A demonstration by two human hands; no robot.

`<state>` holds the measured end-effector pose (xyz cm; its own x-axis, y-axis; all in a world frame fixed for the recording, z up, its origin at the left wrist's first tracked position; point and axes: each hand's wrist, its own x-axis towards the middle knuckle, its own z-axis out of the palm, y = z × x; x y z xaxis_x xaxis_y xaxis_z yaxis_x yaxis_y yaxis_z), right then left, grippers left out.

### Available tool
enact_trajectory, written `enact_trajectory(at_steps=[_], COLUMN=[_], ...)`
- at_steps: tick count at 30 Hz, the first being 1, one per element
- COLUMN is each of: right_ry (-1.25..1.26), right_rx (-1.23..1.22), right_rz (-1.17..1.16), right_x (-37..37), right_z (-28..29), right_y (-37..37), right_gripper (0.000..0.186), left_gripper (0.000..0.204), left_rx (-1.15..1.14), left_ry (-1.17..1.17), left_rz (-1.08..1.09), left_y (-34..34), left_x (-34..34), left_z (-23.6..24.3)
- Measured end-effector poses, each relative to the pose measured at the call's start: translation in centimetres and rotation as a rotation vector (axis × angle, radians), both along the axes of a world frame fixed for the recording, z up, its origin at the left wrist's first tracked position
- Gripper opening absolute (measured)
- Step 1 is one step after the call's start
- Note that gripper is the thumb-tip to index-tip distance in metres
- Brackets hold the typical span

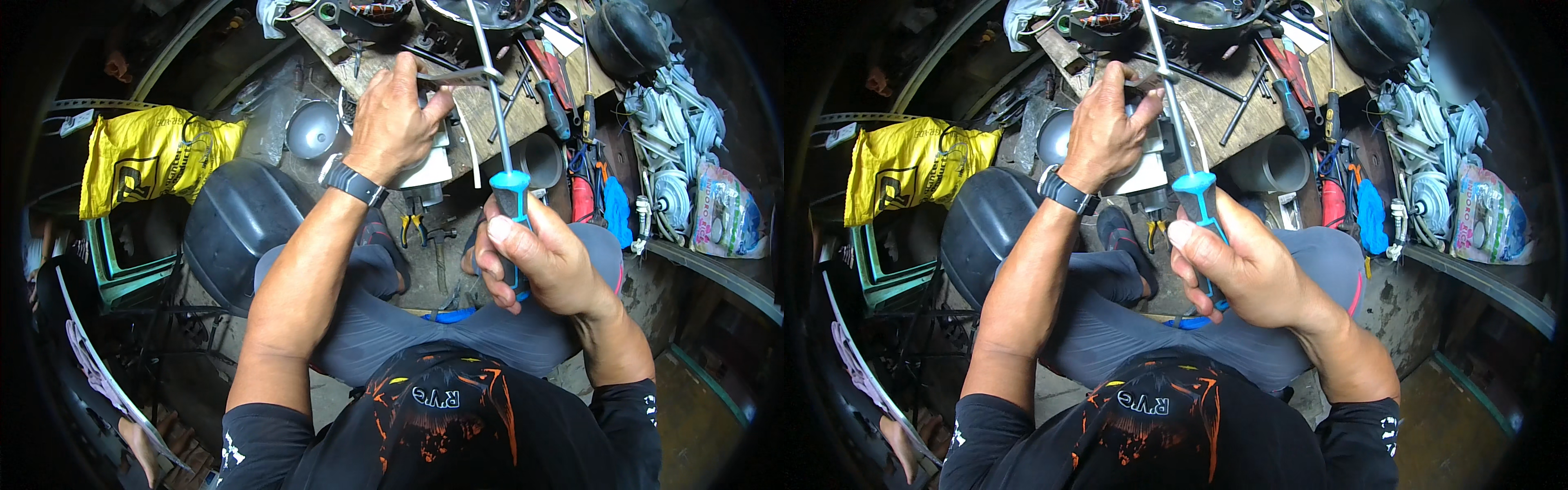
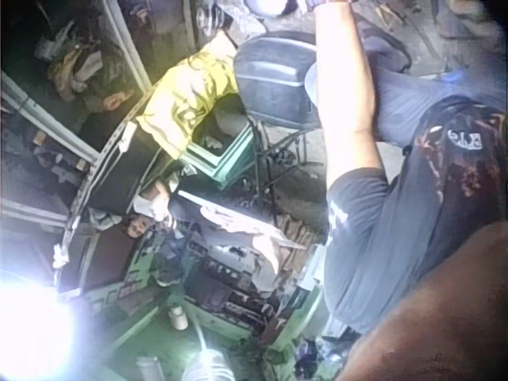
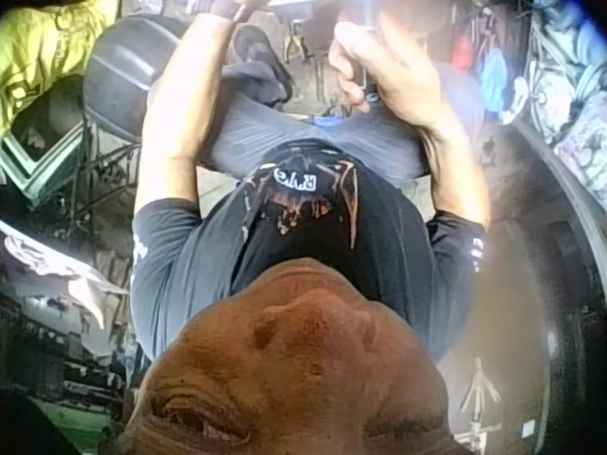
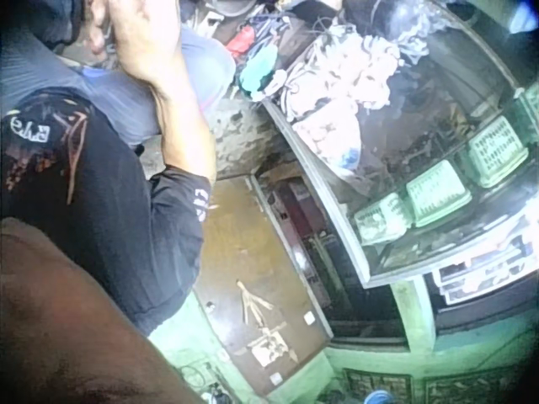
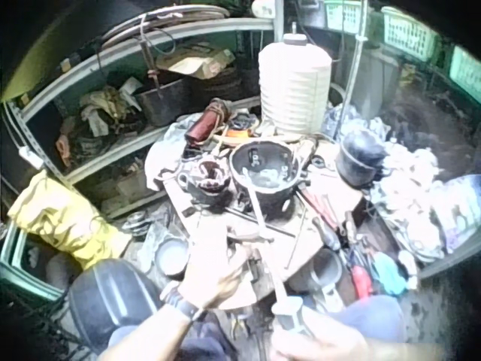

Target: The person works on an appliance motor assembly using a wrench, screwdriver, and pliers to loosen and tighten components while seated at a workbench.

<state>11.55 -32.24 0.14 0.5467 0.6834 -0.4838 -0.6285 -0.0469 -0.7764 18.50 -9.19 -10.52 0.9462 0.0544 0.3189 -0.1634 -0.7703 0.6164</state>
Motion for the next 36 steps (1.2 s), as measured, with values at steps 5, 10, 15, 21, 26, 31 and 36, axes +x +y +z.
enact_trajectory(at_steps=[5,10,15,21,26,31,36], right_ry=[-0.027,-0.063,-0.092,-0.007,0.036,-0.011,-0.117], right_rx=[-0.018,-0.109,-0.136,-0.051,-0.029,-0.075,-0.182], right_rz=[0.026,0.074,0.129,0.046,-0.032,-0.032,-0.017], right_x=[0.7,1.6,2.6,2.4,0.6,0.5,0.7], right_z=[-0.4,0.0,0.2,-0.4,0.7,0.9,0.8], right_y=[-0.9,-1.5,-2.3,-1.6,-0.5,-0.4,-0.2], right_gripper=[0.024,0.025,0.025,0.025,0.024,0.022,0.029], left_gripper=[0.038,0.037,0.037,0.042,0.069,0.113,0.107], left_rx=[-0.008,0.011,-0.003,-0.03,0.076,0.092,-0.045], left_ry=[-0.009,-0.035,0.01,0.013,-0.143,0.092,0.163], left_rz=[0.026,0.062,0.13,0.149,0.087,0.26,0.275], left_y=[-0.1,-0.5,-0.9,-1.5,-0.2,-2.8,-3.1], left_x=[-0.2,-0.4,-0.7,-0.6,-1.3,-3.8,-3.8], left_z=[-0.2,-0.2,0.1,0.6,0.1,0.9,0.4])
